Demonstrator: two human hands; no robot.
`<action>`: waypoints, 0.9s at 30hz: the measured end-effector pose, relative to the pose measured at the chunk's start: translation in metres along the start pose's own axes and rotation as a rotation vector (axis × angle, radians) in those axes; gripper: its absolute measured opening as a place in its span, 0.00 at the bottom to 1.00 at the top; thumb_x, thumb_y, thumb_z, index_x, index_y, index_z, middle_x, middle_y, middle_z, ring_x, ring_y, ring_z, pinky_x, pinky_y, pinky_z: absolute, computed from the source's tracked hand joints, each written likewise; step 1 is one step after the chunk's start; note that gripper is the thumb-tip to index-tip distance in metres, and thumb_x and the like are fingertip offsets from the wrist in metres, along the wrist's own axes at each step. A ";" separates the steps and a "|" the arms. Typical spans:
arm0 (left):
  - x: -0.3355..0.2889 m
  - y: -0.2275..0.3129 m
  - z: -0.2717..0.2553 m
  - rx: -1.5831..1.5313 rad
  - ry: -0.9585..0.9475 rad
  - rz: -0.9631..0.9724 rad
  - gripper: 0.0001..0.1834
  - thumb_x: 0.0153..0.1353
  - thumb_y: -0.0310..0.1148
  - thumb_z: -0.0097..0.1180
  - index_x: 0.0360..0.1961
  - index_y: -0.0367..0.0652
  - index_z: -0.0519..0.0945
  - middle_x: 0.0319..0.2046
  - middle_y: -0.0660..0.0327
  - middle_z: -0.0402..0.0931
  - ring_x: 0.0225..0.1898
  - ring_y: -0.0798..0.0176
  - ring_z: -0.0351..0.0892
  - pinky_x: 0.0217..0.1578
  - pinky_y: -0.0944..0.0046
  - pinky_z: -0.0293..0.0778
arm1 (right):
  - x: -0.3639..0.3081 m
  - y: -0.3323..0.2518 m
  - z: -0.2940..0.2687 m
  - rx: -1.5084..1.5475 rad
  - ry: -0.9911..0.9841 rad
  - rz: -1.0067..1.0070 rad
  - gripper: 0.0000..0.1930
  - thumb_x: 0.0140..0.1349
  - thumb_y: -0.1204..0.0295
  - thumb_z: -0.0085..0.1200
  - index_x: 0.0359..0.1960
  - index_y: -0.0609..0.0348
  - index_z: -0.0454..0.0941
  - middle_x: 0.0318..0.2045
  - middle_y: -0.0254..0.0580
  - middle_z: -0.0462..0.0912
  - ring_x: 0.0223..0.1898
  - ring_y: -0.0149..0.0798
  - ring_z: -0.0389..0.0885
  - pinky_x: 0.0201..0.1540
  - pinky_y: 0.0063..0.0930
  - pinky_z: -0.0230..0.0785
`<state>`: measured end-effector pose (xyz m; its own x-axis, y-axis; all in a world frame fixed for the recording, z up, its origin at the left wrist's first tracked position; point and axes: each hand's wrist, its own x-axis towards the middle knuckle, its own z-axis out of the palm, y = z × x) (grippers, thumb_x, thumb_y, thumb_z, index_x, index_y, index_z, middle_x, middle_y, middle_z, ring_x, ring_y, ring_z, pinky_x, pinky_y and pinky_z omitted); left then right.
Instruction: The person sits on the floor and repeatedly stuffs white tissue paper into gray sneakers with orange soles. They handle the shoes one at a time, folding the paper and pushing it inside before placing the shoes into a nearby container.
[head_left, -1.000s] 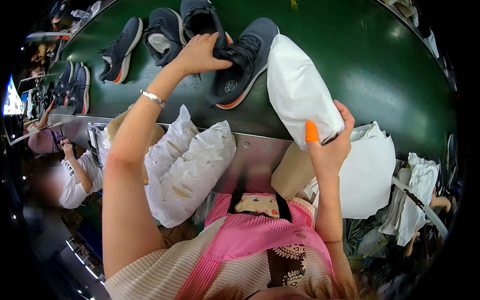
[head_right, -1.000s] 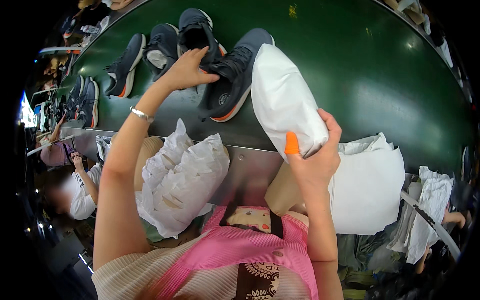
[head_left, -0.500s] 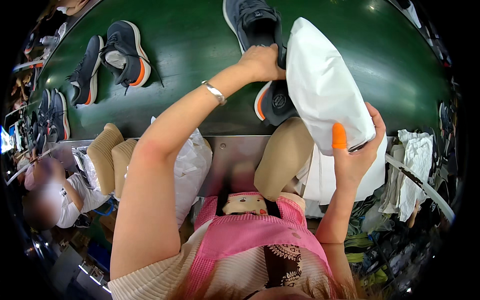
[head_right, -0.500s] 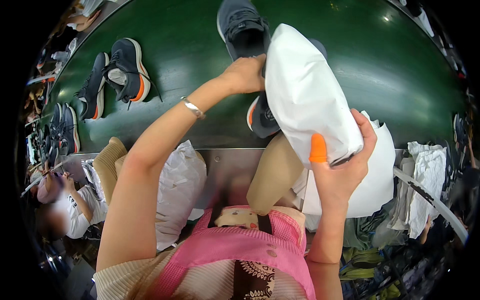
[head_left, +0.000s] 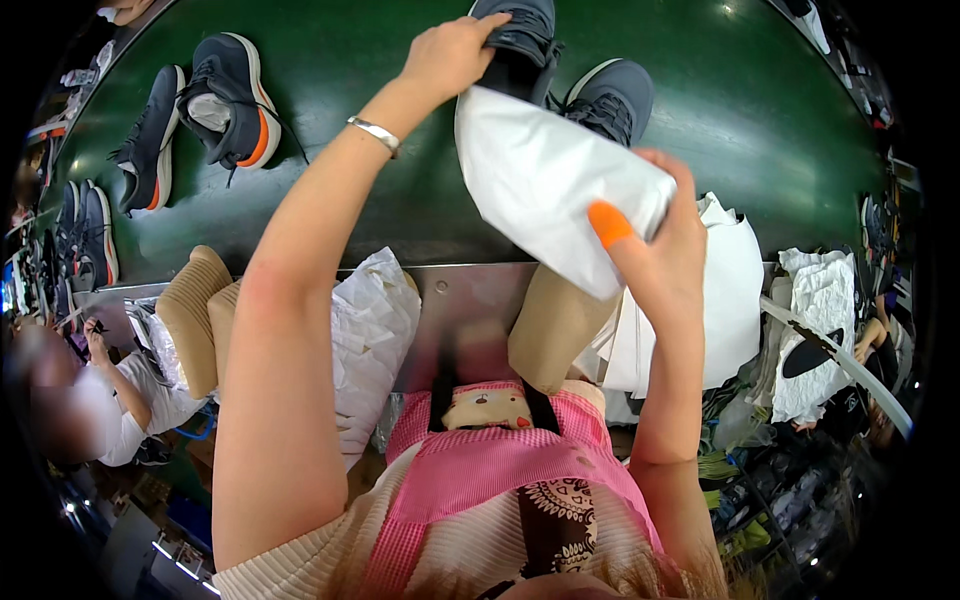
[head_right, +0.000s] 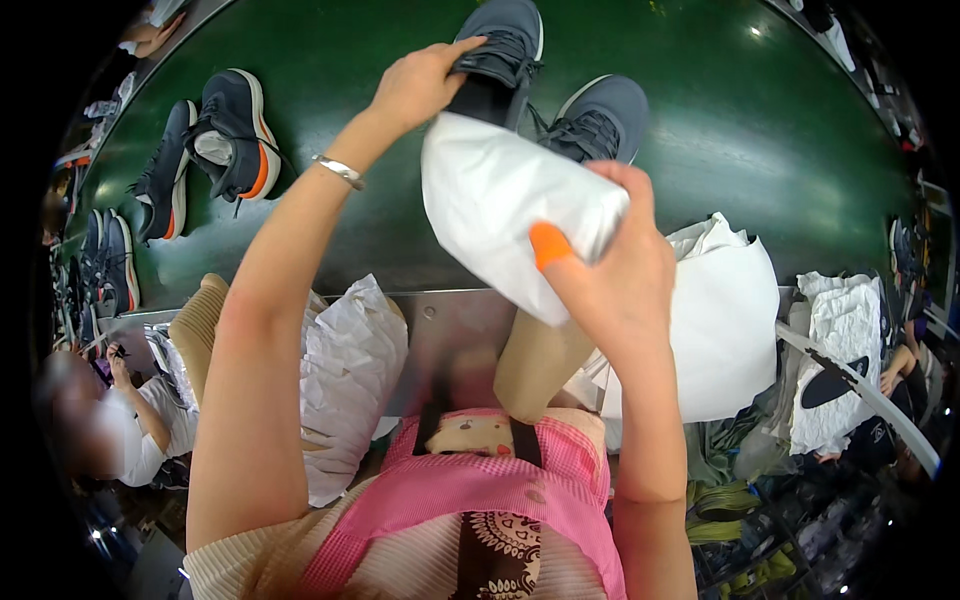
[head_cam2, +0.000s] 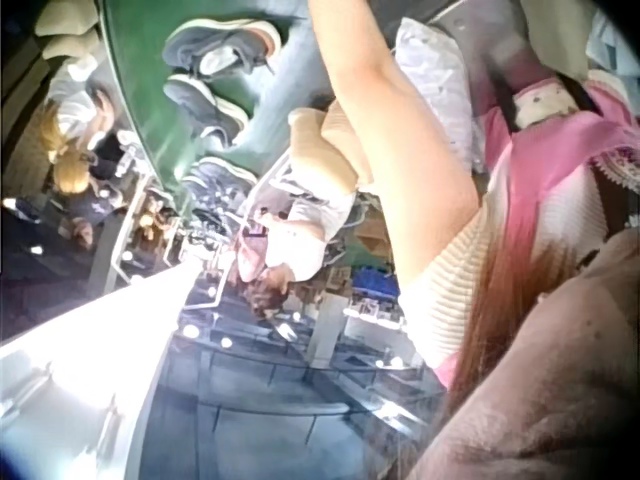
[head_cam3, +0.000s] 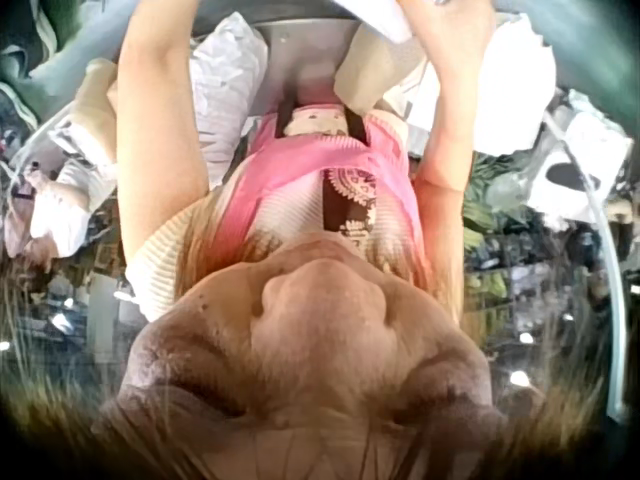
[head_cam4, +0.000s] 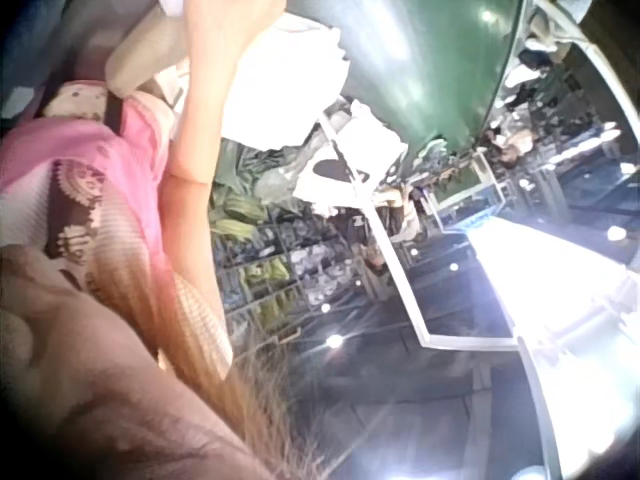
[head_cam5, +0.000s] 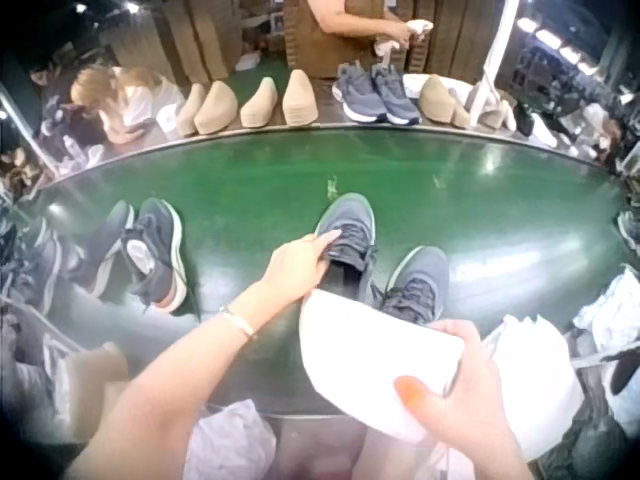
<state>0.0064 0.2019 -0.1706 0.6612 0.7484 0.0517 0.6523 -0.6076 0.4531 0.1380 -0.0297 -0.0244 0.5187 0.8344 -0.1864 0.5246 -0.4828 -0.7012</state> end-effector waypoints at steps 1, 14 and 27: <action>0.001 -0.003 -0.005 -0.003 -0.002 0.032 0.29 0.55 0.35 0.53 0.61 0.60 0.67 0.43 0.57 0.77 0.44 0.49 0.76 0.45 0.55 0.72 | 0.006 -0.003 0.006 -0.037 -0.017 0.015 0.28 0.45 0.67 0.61 0.49 0.58 0.67 0.33 0.55 0.81 0.37 0.53 0.81 0.41 0.34 0.72; -0.053 -0.013 -0.029 0.100 -0.162 -0.193 0.26 0.54 0.33 0.46 0.57 0.44 0.72 0.31 0.48 0.79 0.36 0.45 0.78 0.41 0.50 0.74 | 0.041 -0.015 0.102 -0.277 0.198 -0.526 0.29 0.41 0.71 0.63 0.47 0.65 0.66 0.35 0.53 0.77 0.34 0.51 0.80 0.33 0.39 0.74; -0.056 -0.026 -0.032 0.076 -0.142 -0.239 0.24 0.58 0.39 0.46 0.56 0.44 0.72 0.32 0.50 0.80 0.36 0.48 0.80 0.39 0.52 0.75 | 0.071 -0.016 0.123 -0.458 -0.018 -0.549 0.30 0.44 0.63 0.66 0.47 0.69 0.71 0.31 0.48 0.80 0.32 0.48 0.76 0.32 0.35 0.71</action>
<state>-0.0598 0.1845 -0.1566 0.5271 0.8313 -0.1765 0.8184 -0.4406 0.3688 0.0839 0.0700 -0.1110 0.0893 0.9914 0.0957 0.9397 -0.0520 -0.3381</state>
